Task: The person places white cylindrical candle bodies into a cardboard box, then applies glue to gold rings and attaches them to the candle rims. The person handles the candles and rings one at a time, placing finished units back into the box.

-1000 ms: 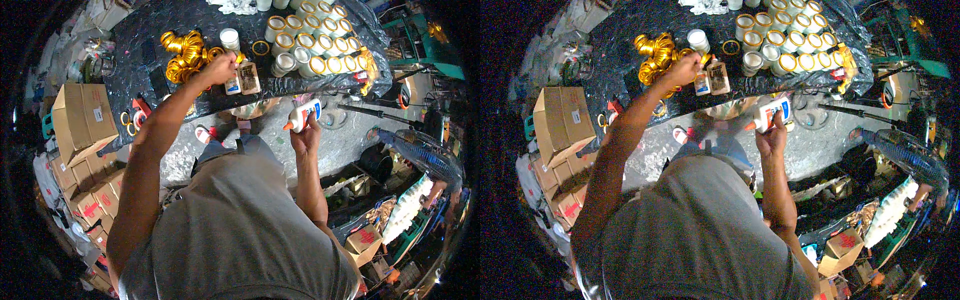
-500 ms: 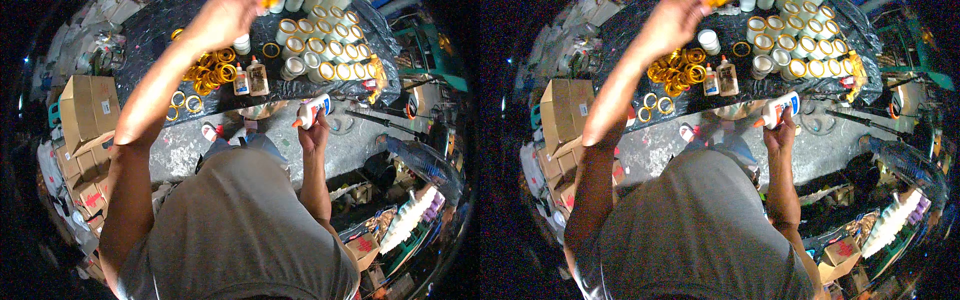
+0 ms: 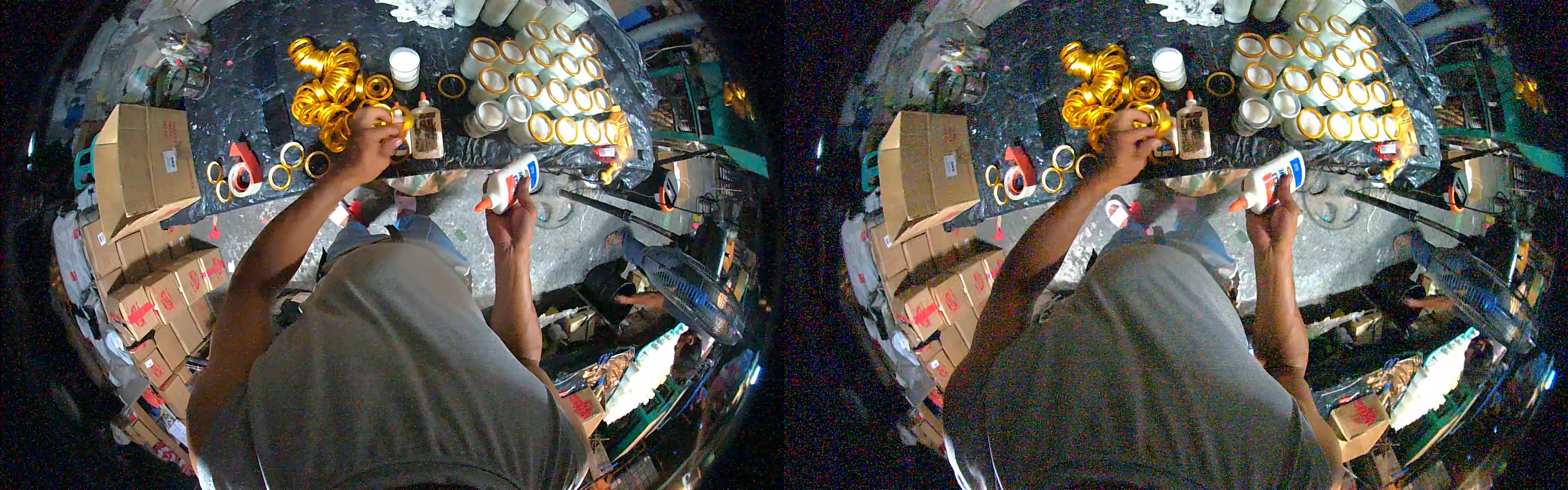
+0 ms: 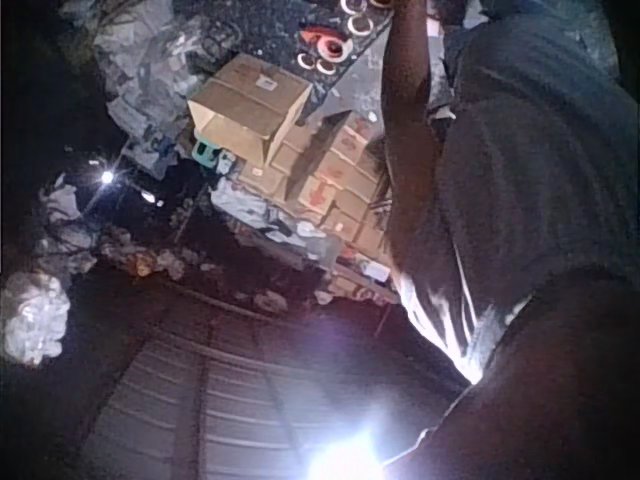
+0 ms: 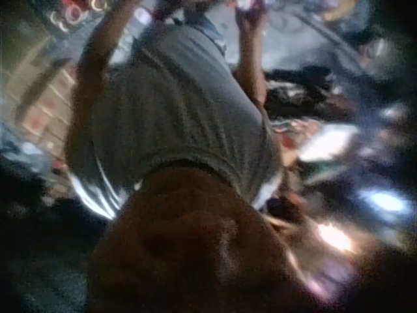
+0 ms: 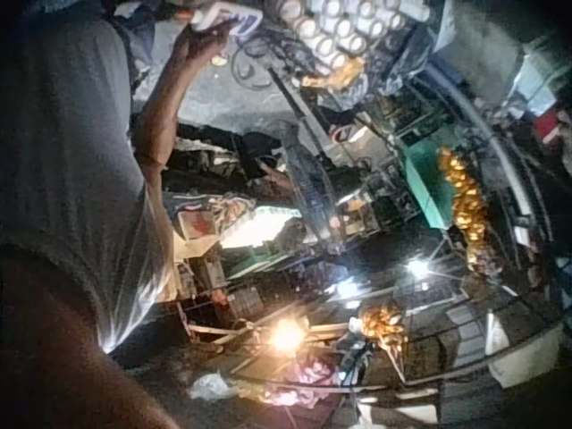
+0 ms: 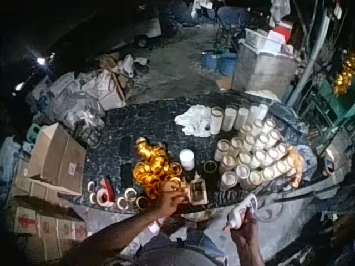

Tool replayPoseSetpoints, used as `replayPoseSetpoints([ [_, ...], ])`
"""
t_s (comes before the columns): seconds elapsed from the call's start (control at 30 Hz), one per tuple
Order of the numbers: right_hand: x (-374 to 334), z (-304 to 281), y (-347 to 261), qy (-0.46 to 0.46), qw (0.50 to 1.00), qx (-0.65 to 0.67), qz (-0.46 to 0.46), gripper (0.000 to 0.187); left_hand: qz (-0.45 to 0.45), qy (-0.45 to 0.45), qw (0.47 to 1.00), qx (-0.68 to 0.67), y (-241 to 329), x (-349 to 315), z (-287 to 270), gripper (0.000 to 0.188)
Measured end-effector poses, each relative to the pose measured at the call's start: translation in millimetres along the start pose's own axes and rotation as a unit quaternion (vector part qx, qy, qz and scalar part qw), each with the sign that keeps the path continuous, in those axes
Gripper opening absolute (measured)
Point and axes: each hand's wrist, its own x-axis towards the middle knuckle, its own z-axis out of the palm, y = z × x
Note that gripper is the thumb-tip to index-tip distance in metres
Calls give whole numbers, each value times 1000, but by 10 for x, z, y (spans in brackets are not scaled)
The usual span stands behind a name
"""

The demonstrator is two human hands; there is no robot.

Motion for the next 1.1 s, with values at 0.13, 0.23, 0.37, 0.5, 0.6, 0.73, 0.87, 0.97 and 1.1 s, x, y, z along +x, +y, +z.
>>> replayPoseSetpoints([
  [0.13,83,107,127,-24,998,-60,-19,40,-324,28,704,-631,-78,-578,-573,26],
  [0.23,44,457,341,-40,990,-127,-53,33,-307,36,539,-784,-119,-1016,-760,32],
  [0.37,-84,935,636,-138,956,-223,-132,28,-251,73,543,-798,201,-1280,-932,37],
  [0.5,-286,1599,1021,-274,905,-267,-187,31,-113,105,626,-764,424,-1154,-1217,39],
  [0.6,-639,2167,1406,-351,864,-278,-230,37,-70,124,640,-755,461,-1114,-1524,54],
  [0.73,-806,2516,1793,-396,823,-344,-220,44,-25,142,659,-738,430,-1221,-1794,57],
  [0.87,-963,2582,2129,-407,815,-354,-210,44,-2,166,671,-723,425,-1370,-1976,55],
  [0.97,-970,2534,2313,-426,809,-349,-208,44,8,172,671,-721,447,-1476,-2073,55],
  [1.1,-1013,2477,2453,-414,805,-373,-206,45,17,168,674,-719,399,-1623,-2088,55],
])
